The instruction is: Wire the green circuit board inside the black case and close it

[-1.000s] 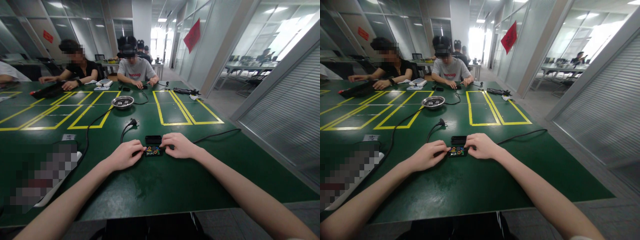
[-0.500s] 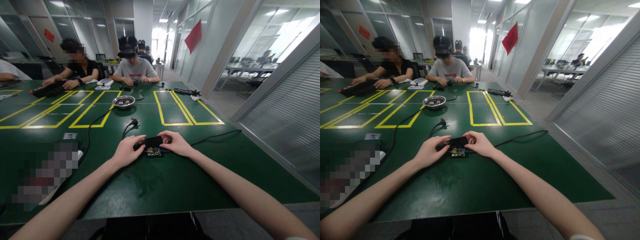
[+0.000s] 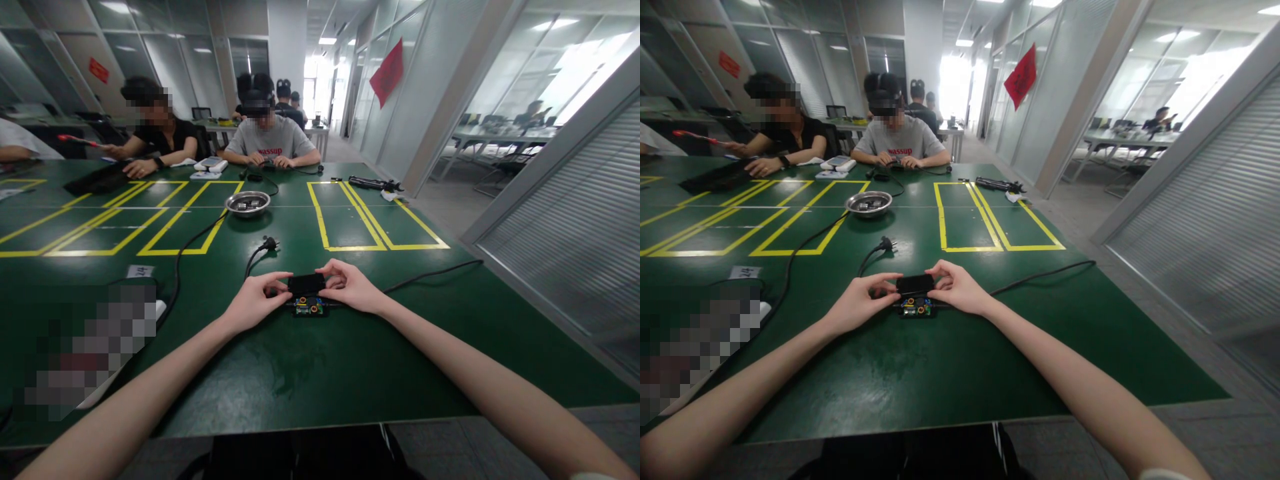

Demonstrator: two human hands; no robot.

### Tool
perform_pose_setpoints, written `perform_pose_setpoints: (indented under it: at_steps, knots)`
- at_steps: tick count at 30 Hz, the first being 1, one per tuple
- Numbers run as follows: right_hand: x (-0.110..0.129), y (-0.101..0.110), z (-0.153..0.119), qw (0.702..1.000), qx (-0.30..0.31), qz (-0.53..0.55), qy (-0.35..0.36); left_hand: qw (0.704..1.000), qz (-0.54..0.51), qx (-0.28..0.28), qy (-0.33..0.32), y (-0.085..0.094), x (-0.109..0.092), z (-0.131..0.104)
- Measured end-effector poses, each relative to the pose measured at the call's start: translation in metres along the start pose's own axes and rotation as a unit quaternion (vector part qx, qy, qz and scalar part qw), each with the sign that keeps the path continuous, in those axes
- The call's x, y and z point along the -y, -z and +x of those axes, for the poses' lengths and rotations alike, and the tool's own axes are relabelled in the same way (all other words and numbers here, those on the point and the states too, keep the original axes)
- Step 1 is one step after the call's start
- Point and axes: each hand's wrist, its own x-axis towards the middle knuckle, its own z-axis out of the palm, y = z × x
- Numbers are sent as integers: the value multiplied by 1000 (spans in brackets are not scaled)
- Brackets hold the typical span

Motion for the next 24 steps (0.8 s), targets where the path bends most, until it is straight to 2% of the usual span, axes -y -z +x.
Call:
perform_pose_setpoints:
  at_steps: [8,17,24]
  knots:
    - [-4,-1,-1,999,-6,-21,28,998,-29,-3,50,-5,-11,1]
    - [-4,1,-1,997,-2,-57,50,999,-12,-18,39,-8,-10,1]
    - [-3,1,-1,997,1,-46,63,999,-10,-13,29,-6,-10,1]
